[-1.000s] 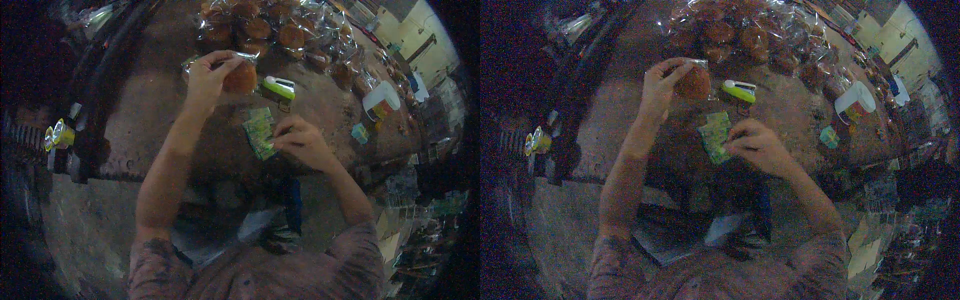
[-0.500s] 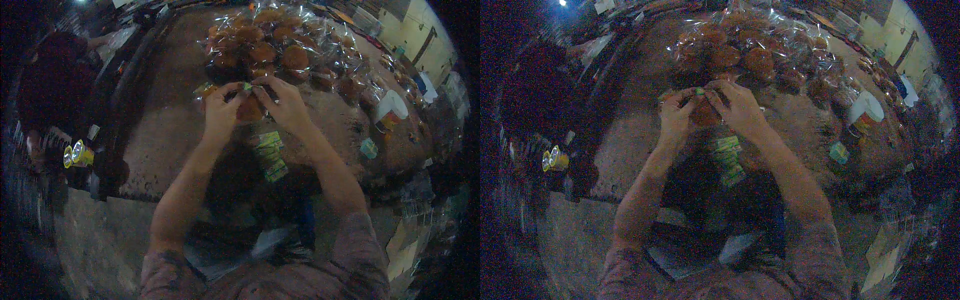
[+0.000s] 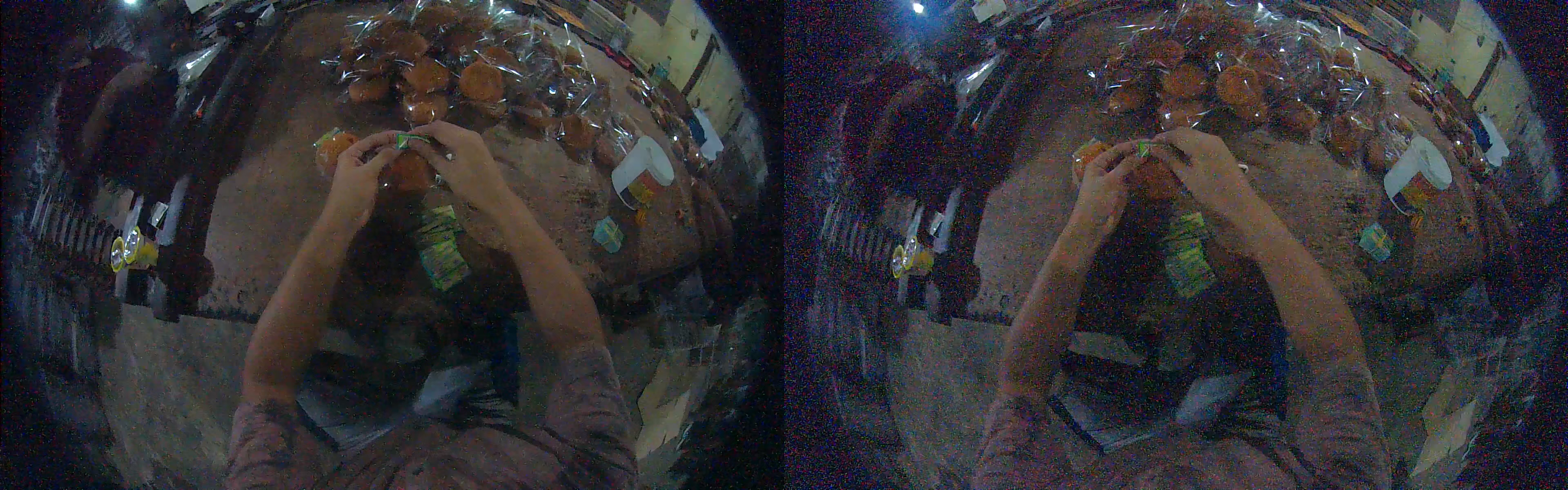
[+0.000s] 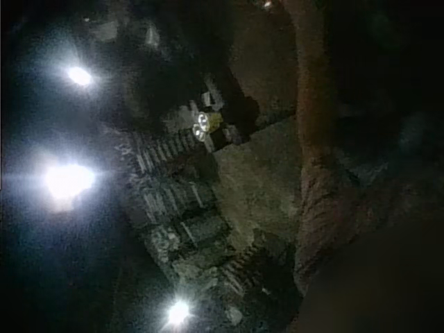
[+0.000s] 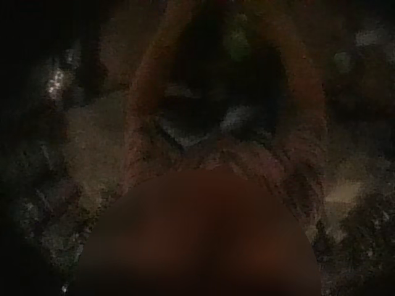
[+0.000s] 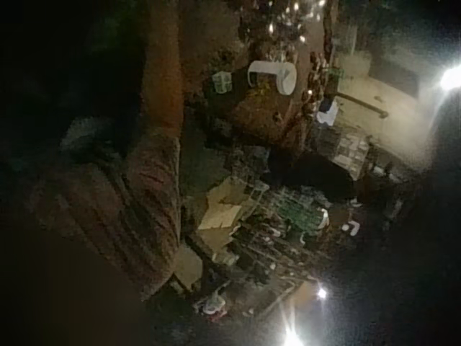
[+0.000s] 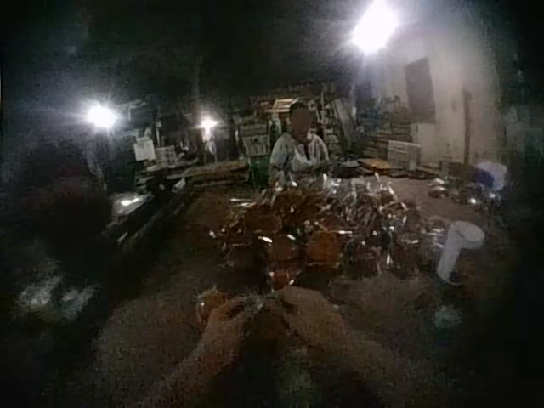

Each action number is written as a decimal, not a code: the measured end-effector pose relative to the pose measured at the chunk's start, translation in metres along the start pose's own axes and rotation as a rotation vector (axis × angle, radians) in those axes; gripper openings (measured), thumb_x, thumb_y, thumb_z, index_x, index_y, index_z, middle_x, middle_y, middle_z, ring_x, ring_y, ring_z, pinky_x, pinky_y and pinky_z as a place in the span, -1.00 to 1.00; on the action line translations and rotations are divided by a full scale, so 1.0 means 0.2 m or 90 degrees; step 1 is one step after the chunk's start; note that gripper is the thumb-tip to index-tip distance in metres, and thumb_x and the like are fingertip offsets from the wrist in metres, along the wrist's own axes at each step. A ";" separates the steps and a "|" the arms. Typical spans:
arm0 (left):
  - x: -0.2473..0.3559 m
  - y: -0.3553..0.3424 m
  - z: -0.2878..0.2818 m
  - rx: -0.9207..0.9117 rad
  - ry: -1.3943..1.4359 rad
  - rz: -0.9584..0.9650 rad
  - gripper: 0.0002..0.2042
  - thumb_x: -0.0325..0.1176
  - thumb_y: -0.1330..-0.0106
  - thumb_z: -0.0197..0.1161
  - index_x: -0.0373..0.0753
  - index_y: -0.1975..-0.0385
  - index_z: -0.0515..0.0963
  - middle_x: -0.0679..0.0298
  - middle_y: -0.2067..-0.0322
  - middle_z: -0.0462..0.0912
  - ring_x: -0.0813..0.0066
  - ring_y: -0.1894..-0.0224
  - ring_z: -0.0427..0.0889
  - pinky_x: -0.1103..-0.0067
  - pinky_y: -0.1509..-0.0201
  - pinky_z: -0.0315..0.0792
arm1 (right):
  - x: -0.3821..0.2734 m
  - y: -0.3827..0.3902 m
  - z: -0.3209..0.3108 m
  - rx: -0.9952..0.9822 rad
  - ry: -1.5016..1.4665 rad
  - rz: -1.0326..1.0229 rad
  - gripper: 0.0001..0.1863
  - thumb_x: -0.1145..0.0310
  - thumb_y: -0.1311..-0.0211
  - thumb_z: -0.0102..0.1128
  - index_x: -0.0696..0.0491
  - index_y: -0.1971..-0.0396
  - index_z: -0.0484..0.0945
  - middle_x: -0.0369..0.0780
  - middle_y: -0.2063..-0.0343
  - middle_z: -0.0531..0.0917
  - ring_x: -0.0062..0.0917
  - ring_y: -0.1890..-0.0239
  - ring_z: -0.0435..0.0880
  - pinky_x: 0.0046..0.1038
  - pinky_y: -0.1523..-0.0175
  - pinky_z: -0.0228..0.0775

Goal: The person places round baked buns into clear plastic bags, folds the bag opening, and seals each package using a handheld green stapler. Sealed packages are set aside on the table. The person repeats this process for multiple buns.

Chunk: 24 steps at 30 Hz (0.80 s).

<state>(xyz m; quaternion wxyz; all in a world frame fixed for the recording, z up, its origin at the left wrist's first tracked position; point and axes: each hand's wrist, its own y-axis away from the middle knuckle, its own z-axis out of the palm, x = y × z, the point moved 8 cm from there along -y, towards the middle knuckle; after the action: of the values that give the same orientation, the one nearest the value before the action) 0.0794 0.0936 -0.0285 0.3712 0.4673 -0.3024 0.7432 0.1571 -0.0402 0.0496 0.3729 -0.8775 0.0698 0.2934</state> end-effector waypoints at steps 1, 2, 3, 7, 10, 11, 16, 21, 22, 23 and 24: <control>0.03 0.01 0.02 -0.013 -0.043 0.029 -0.76 -0.44 -0.33 0.33 -0.31 0.03 0.60 0.36 0.19 0.67 0.62 0.18 0.62 0.64 0.13 0.54 | 0.00 0.00 0.00 0.004 0.010 -0.005 -0.74 0.32 -0.32 0.28 0.17 0.11 0.64 -0.10 0.24 0.71 -0.29 0.17 0.72 -0.36 0.07 0.50; 0.05 0.03 0.02 -0.022 -0.090 0.038 -0.75 -0.43 -0.33 0.32 -0.31 0.02 0.60 0.36 0.18 0.67 0.62 0.16 0.62 0.64 0.11 0.53 | -0.01 0.01 0.00 0.008 0.015 -0.026 -0.75 0.33 -0.32 0.27 0.17 0.11 0.64 -0.10 0.25 0.70 -0.27 0.18 0.71 -0.35 0.08 0.50; 0.08 0.06 0.04 -0.026 -0.143 0.049 -0.74 -0.41 -0.34 0.32 -0.30 0.01 0.60 0.36 0.17 0.67 0.61 0.15 0.62 0.64 0.10 0.52 | -0.01 0.01 0.00 0.008 0.025 -0.035 -0.76 0.34 -0.33 0.25 0.17 0.12 0.63 -0.10 0.25 0.69 -0.26 0.18 0.70 -0.34 0.09 0.50; 0.12 0.11 0.08 -0.017 -0.226 0.034 -0.72 -0.35 -0.35 0.32 -0.29 -0.01 0.60 0.33 0.16 0.68 0.59 0.14 0.63 0.63 0.08 0.52 | 0.02 0.02 0.01 -0.005 0.024 -0.036 -0.77 0.33 -0.36 0.20 0.17 0.13 0.60 -0.10 0.23 0.65 -0.21 0.14 0.67 -0.30 0.03 0.49; 0.14 0.12 0.06 0.034 -0.281 0.037 -0.72 -0.33 -0.35 0.33 -0.31 0.01 0.60 0.31 0.16 0.69 0.59 0.13 0.63 0.64 0.11 0.52 | 0.01 0.03 0.02 0.003 0.058 -0.082 -0.77 0.31 -0.38 0.16 0.17 0.13 0.58 -0.09 0.21 0.64 -0.17 0.09 0.64 -0.26 -0.02 0.47; 0.14 0.12 0.06 0.046 -0.315 0.044 -0.71 -0.31 -0.35 0.34 -0.31 0.02 0.61 0.31 0.16 0.69 0.59 0.13 0.63 0.63 0.12 0.52 | 0.00 0.03 0.02 0.009 0.072 -0.099 -0.76 0.30 -0.39 0.15 0.17 0.13 0.58 -0.08 0.20 0.63 -0.16 0.08 0.63 -0.25 -0.04 0.47; 0.11 0.08 0.03 0.053 -0.316 0.081 -0.68 -0.27 -0.29 0.40 -0.33 0.07 0.64 0.27 0.20 0.69 0.57 0.15 0.63 0.64 0.17 0.51 | 0.03 0.01 0.04 -0.038 0.068 -0.078 -0.73 0.27 -0.41 0.12 0.17 0.11 0.56 -0.05 0.19 0.62 -0.13 0.04 0.61 -0.22 -0.10 0.44; 0.10 0.05 -0.07 0.158 -0.350 0.112 -0.70 -0.30 -0.22 0.46 -0.37 0.15 0.67 0.23 0.22 0.69 0.49 0.18 0.65 0.58 0.18 0.54 | 0.11 0.04 -0.12 0.032 0.063 -0.019 -0.64 0.26 -0.39 0.10 0.10 -0.09 0.51 -0.03 0.05 0.59 -0.10 -0.07 0.57 -0.23 -0.29 0.37; 0.10 0.04 -0.08 0.148 -0.280 0.124 -0.71 -0.31 -0.21 0.46 -0.37 0.18 0.68 0.22 0.23 0.69 0.48 0.18 0.65 0.57 0.18 0.55 | 0.17 0.06 -0.12 -0.003 0.148 0.043 -0.61 0.24 -0.38 0.12 0.08 -0.12 0.48 -0.01 0.01 0.57 -0.09 -0.10 0.55 -0.22 -0.32 0.34; 0.09 0.04 -0.09 0.139 -0.192 0.103 -0.73 -0.32 -0.20 0.47 -0.38 0.20 0.69 0.20 0.24 0.69 0.47 0.19 0.65 0.55 0.18 0.55 | 0.22 0.10 -0.12 -0.036 0.239 0.074 -0.57 0.22 -0.36 0.14 0.07 -0.16 0.46 0.00 -0.03 0.55 -0.07 -0.13 0.53 -0.21 -0.35 0.30; 0.08 0.04 -0.09 0.121 -0.098 0.093 -0.75 -0.33 -0.20 0.47 -0.38 0.23 0.70 0.19 0.25 0.70 0.46 0.19 0.65 0.53 0.17 0.56 | 0.25 0.13 -0.14 -0.033 0.325 0.066 -0.54 0.21 -0.35 0.16 0.05 -0.19 0.44 0.02 -0.07 0.53 -0.06 -0.17 0.51 -0.19 -0.37 0.27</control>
<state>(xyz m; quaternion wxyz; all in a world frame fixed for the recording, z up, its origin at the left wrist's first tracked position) 0.0602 0.1089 -0.0216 0.2461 0.5327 -0.2911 0.7556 0.2014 -0.0726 0.0214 0.3054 -0.9276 0.1989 0.0825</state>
